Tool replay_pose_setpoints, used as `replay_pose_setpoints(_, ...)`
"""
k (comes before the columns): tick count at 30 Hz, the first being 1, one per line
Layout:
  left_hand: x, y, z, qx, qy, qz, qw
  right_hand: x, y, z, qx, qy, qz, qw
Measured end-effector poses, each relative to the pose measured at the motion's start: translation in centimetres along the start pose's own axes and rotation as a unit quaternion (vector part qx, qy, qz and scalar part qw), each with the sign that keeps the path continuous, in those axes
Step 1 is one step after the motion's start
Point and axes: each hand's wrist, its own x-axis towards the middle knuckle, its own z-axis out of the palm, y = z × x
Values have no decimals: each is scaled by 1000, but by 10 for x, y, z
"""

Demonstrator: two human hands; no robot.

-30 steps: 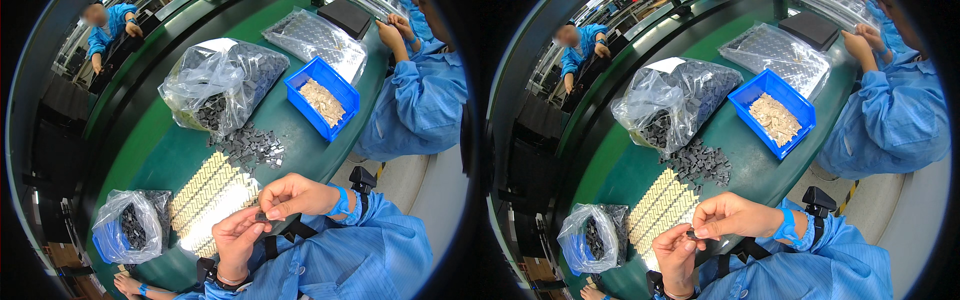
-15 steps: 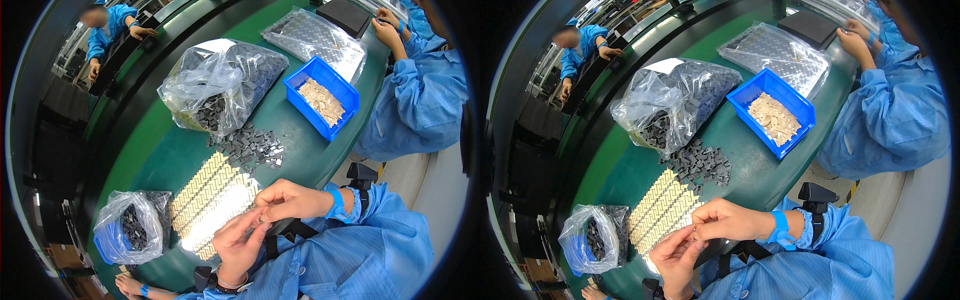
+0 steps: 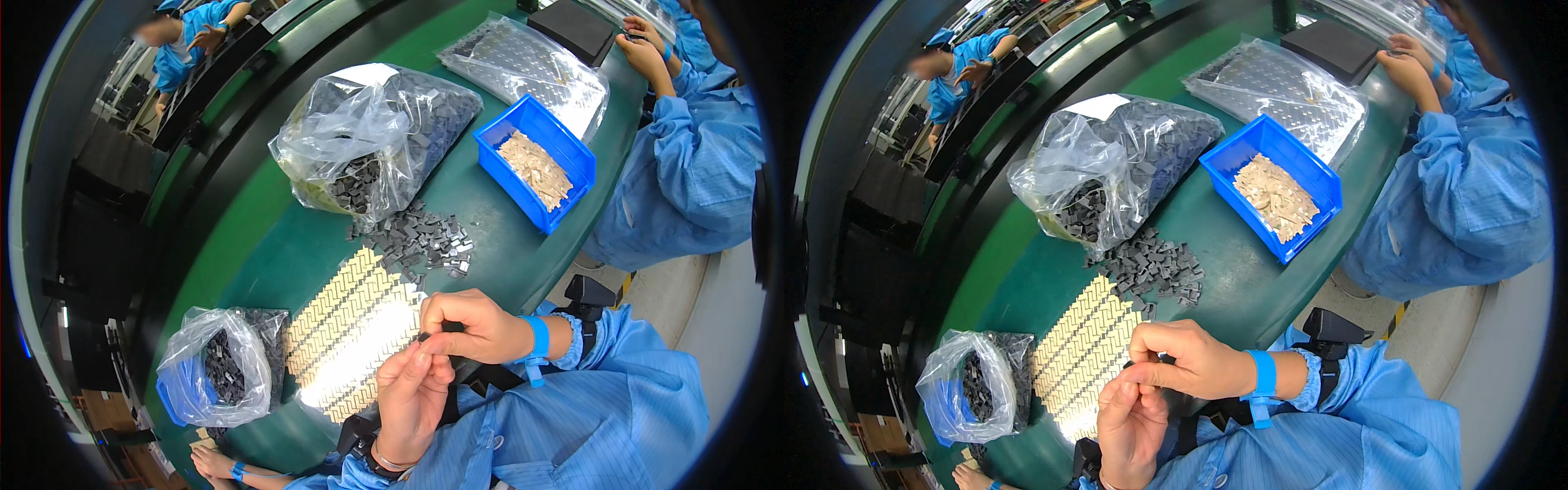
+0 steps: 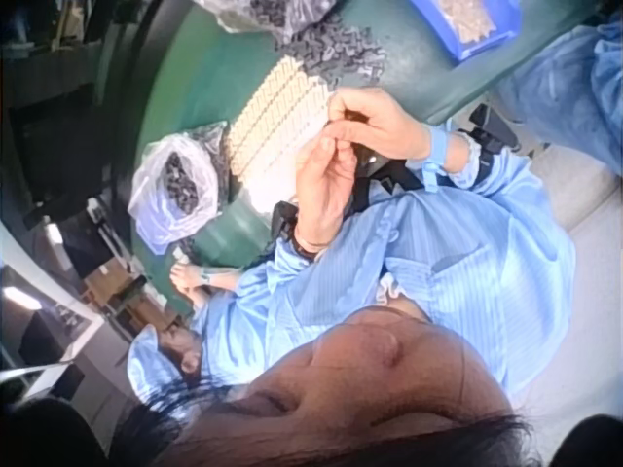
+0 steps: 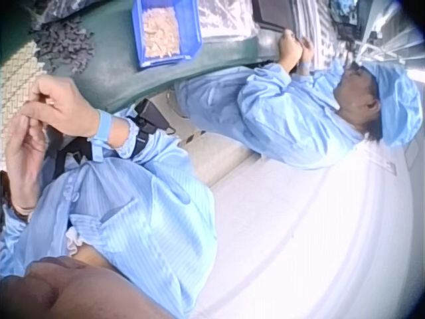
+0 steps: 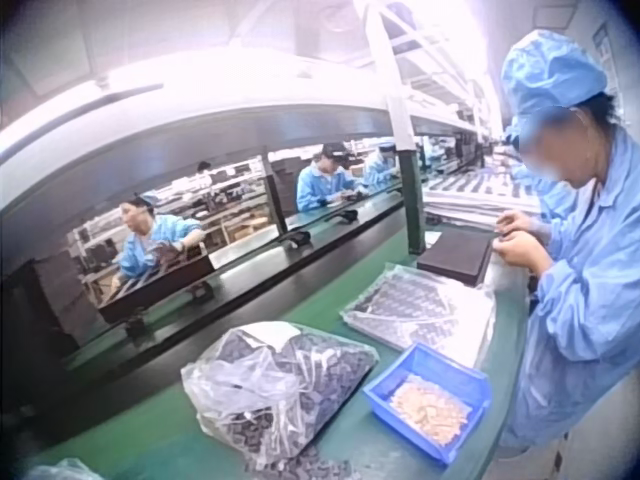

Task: The person is assembling small electronic components, specifically placing small black components onto a grid.

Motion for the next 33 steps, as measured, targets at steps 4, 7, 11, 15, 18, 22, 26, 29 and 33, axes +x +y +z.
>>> replay_pose_setpoints(4, -3, -1, -6, -89, 40, -45, 994, 6, -3, -6, -79, -59, -30, 995)
replay_pose_setpoints(7, -3, 3, -5, -112, 10, -50, 992, 6, -13, -6, 72, -68, 60, 993)
replay_pose_setpoints(11, -3, 4, -2, -108, -20, -65, 992, 0, -6, 0, 167, 22, 65, 984)
replay_pose_setpoints(15, -2, 3, -4, -110, -2, -67, 992, 4, -7, -1, 50, 14, 11, 999)
replay_pose_setpoints(18, -2, 3, -2, -88, 21, -60, 994, 4, -8, -1, -25, 7, -40, 999)
replay_pose_setpoints(22, -9, 8, 2, 8, 49, 48, 998, 7, -10, 3, -80, -3, -116, 990)
replay_pose_setpoints(26, -30, 40, -30, 309, 190, 410, 837, 14, -16, -8, -140, 22, -148, 979)
replay_pose_setpoints(29, -62, 103, -66, 411, 258, 603, 633, 13, -17, -25, -242, -20, -143, 959)
replay_pose_setpoints(33, -76, 154, -62, 662, 466, 455, 371, 8, -7, -34, -346, -91, -132, 924)
